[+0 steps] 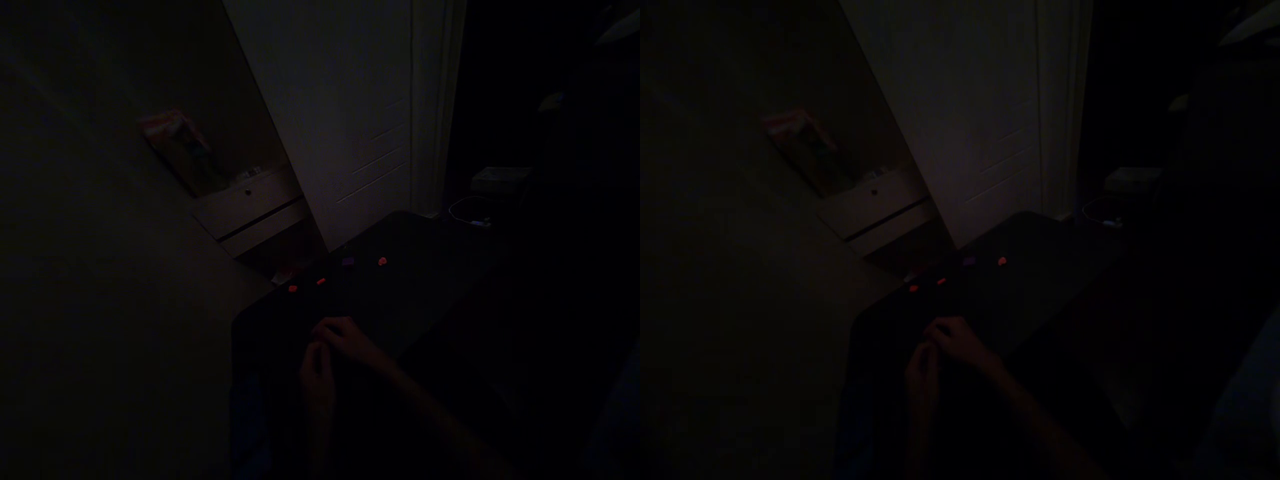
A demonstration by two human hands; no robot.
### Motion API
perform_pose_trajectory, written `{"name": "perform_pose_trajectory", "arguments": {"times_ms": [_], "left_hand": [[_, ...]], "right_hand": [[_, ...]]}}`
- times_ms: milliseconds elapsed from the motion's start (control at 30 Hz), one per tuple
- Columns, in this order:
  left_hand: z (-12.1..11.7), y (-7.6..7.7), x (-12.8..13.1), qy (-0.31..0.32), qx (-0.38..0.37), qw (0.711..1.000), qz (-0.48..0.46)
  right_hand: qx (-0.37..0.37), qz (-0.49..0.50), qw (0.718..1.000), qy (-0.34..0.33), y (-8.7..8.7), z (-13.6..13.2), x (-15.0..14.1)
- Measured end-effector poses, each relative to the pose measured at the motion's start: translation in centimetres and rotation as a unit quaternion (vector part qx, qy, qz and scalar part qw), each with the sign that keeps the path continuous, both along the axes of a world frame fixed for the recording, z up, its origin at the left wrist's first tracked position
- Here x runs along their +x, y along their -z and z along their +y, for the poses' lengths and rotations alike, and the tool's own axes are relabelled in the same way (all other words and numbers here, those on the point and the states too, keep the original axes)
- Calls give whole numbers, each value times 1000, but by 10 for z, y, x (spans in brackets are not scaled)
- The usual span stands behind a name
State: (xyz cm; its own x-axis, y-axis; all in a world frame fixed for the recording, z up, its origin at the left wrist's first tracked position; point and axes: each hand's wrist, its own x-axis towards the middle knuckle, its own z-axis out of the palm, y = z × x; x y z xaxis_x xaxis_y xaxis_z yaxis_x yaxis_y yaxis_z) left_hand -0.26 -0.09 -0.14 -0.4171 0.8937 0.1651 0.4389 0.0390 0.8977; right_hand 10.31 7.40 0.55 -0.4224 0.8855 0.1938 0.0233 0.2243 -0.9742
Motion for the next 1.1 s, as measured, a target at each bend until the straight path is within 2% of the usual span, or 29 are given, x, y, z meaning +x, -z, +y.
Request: {"name": "perform_pose_trajectory", "arguments": {"times_ms": [1100], "left_hand": [[0, 1, 0, -4, -6, 1000, 6]], "right_hand": [[2, -1, 1000, -3, 2, 1, 0]]}}
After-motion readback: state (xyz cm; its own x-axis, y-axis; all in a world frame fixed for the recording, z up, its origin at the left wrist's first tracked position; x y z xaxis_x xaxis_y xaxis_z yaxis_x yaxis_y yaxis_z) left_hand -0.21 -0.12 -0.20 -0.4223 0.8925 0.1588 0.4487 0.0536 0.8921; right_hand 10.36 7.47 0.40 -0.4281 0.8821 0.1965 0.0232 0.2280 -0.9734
